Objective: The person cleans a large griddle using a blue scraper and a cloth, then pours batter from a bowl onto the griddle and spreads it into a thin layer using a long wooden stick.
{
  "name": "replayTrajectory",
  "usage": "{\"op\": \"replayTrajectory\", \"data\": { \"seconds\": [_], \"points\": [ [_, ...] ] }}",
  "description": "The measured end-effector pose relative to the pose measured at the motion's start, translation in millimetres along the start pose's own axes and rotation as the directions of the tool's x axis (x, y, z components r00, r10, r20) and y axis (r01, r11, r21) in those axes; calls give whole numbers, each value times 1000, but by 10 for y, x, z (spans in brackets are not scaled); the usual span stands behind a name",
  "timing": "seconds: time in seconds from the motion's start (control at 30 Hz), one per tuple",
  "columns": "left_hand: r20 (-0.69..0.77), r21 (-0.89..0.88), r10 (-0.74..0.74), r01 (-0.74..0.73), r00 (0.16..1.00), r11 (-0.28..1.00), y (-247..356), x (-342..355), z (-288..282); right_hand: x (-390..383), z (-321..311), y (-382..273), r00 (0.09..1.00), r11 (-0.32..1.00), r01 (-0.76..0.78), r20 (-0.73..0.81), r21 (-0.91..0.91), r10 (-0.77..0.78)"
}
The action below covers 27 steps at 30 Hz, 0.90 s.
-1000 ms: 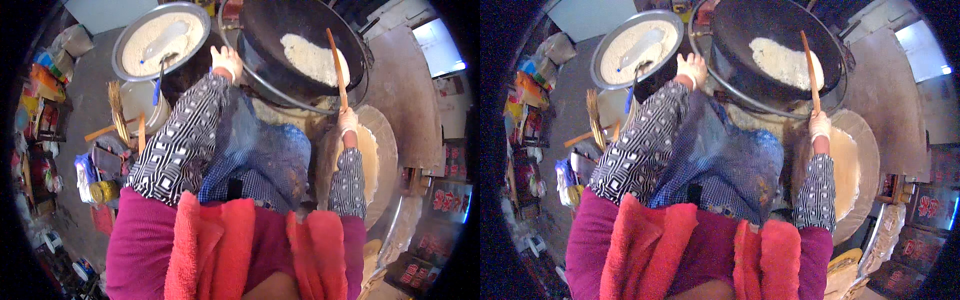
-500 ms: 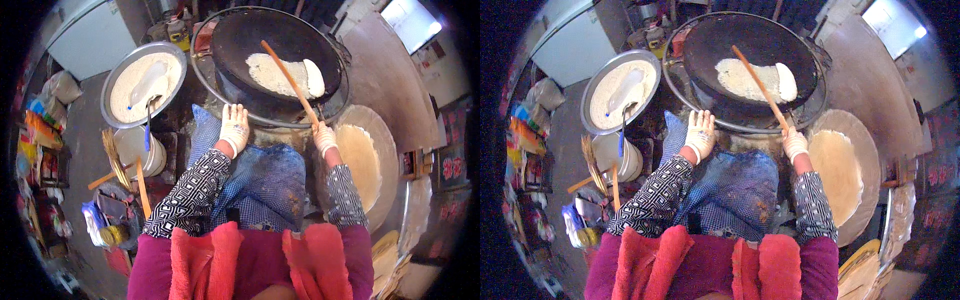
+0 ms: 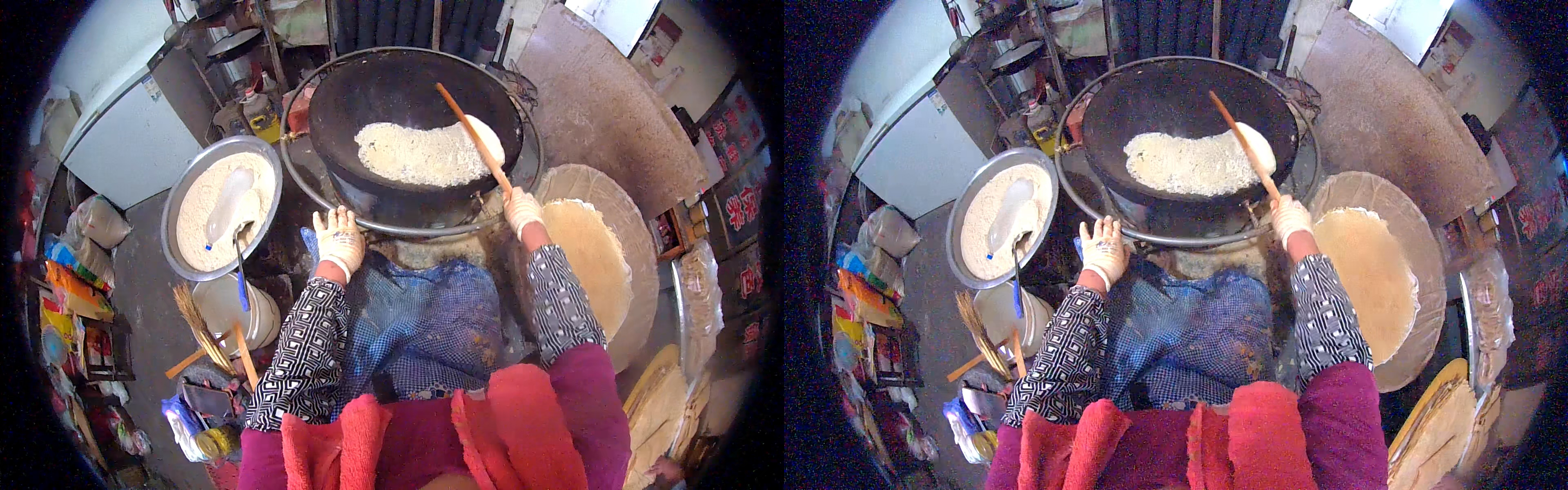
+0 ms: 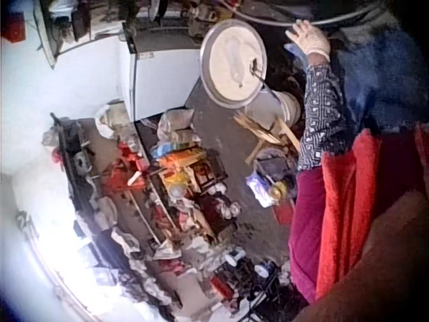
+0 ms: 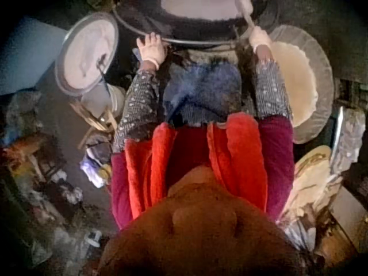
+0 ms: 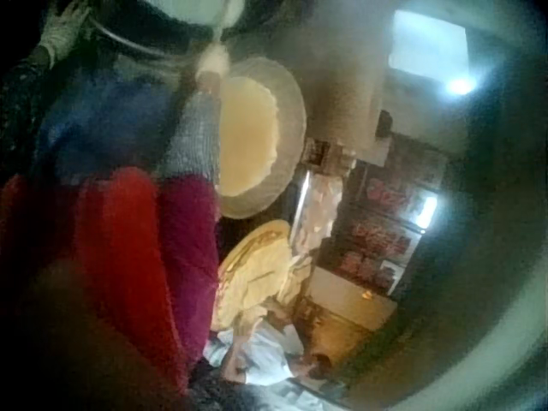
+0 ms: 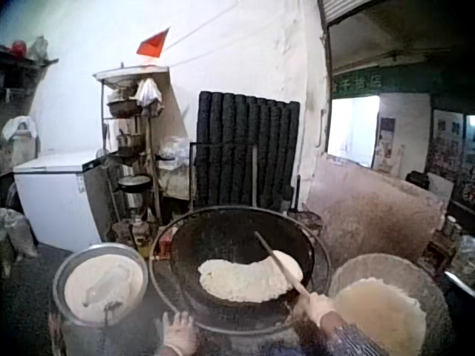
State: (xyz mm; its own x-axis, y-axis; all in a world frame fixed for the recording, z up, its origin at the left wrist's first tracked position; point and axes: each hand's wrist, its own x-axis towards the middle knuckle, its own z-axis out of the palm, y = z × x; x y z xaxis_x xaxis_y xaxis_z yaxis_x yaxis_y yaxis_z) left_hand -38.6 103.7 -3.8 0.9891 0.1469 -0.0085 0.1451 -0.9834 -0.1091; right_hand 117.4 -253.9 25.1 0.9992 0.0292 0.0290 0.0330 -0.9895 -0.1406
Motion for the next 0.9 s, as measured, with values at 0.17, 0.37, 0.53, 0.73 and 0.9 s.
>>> {"op": "replayTrajectory", "data": {
  "seconds": [0.17,0.37,0.53,0.73,0.9],
  "points": [
    [-13,5,-80,80,997,997,-202,61,-75,-211,183,72,996,992,68,68,-108,-61],
    [-113,-146,-85,68,990,987,-257,57,-89,-101,23,-107,996,994,94,-7,-53,-94],
    [-226,-108,102,-129,969,986,406,-141,12,4,156,253,999,997,-13,-47,-73,9],
    [-137,-6,70,-71,988,997,142,-119,158,-84,205,26,978,976,208,2,-66,-209],
    [-163,34,29,-24,986,999,-9,1,108,119,201,356,998,996,59,-7,-70,-60]
  ]
}}
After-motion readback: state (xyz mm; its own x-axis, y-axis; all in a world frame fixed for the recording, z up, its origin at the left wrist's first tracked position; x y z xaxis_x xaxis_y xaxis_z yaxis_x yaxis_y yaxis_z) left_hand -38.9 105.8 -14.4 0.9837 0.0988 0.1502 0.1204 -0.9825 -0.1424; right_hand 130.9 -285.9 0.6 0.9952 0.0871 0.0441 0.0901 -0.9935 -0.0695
